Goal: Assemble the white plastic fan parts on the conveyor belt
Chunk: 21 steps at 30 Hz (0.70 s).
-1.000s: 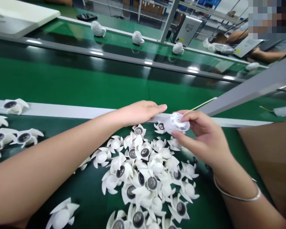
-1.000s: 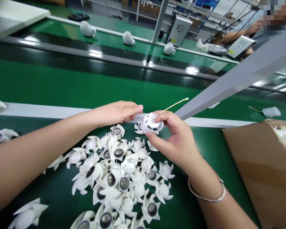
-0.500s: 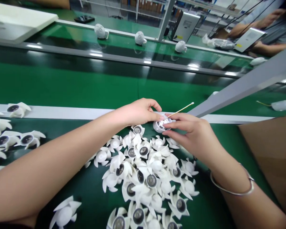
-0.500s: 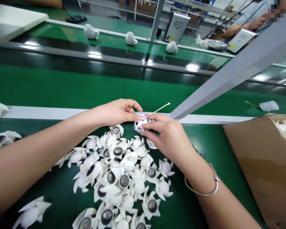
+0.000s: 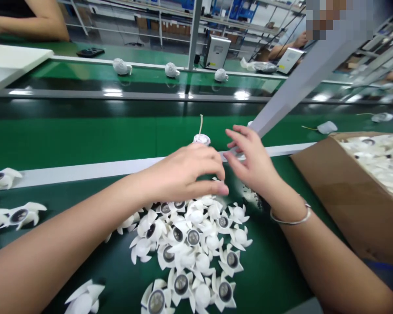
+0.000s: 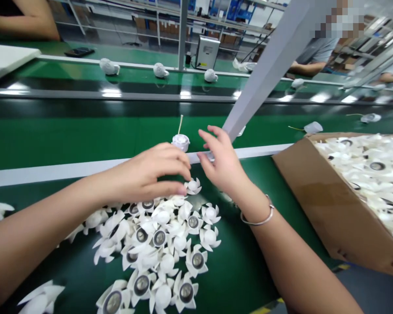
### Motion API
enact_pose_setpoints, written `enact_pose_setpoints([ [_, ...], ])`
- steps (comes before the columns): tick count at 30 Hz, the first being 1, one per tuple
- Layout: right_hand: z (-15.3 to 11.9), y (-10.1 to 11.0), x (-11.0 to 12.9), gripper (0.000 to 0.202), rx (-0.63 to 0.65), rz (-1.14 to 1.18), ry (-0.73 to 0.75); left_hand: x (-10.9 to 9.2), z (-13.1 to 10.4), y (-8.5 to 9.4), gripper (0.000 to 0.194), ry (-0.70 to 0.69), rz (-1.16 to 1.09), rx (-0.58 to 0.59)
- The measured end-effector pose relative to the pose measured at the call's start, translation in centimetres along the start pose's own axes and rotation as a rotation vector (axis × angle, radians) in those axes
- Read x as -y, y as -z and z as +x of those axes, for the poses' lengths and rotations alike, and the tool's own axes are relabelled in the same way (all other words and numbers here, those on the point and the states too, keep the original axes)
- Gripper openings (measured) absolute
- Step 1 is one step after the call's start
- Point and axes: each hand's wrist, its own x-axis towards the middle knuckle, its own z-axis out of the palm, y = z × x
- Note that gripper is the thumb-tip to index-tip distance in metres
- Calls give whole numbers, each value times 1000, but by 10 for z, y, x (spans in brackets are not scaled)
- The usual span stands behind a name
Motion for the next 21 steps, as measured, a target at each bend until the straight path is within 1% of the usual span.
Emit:
enact_pose_setpoints([
  [1,-3,10,4,36,-20,-16,-51,-4,0,-1,33,-29,-31,97],
  [2,-9,21,9,29,-13,-26,-92,-6,0,-3,36,-21,-57,189],
  [4,-28,40,18,18,84,-35,-137,-7,-1,-7,45,62,-77,329],
  [6,-55,50,24,17,215,-35,-151,-5,-1,-12,50,152,-61,397],
  [8,-83,50,26,18,276,-67,-173,-2,-2,-15,52,192,-35,414],
  [10,-106,45,28,17,263,-100,-196,0,-2,-16,53,199,-11,424],
  [12,-118,38,31,17,243,-86,-205,0,-1,-17,54,195,7,430],
  [15,-121,34,34,20,242,-21,-175,1,-1,-16,54,195,29,429],
  [17,-117,37,31,24,244,-5,-138,1,-1,-15,57,217,41,419],
  [19,-113,44,23,24,205,-32,-136,2,-1,-14,62,247,35,406],
  [21,-111,50,11,19,142,-101,-171,3,-1,-13,63,263,7,393],
])
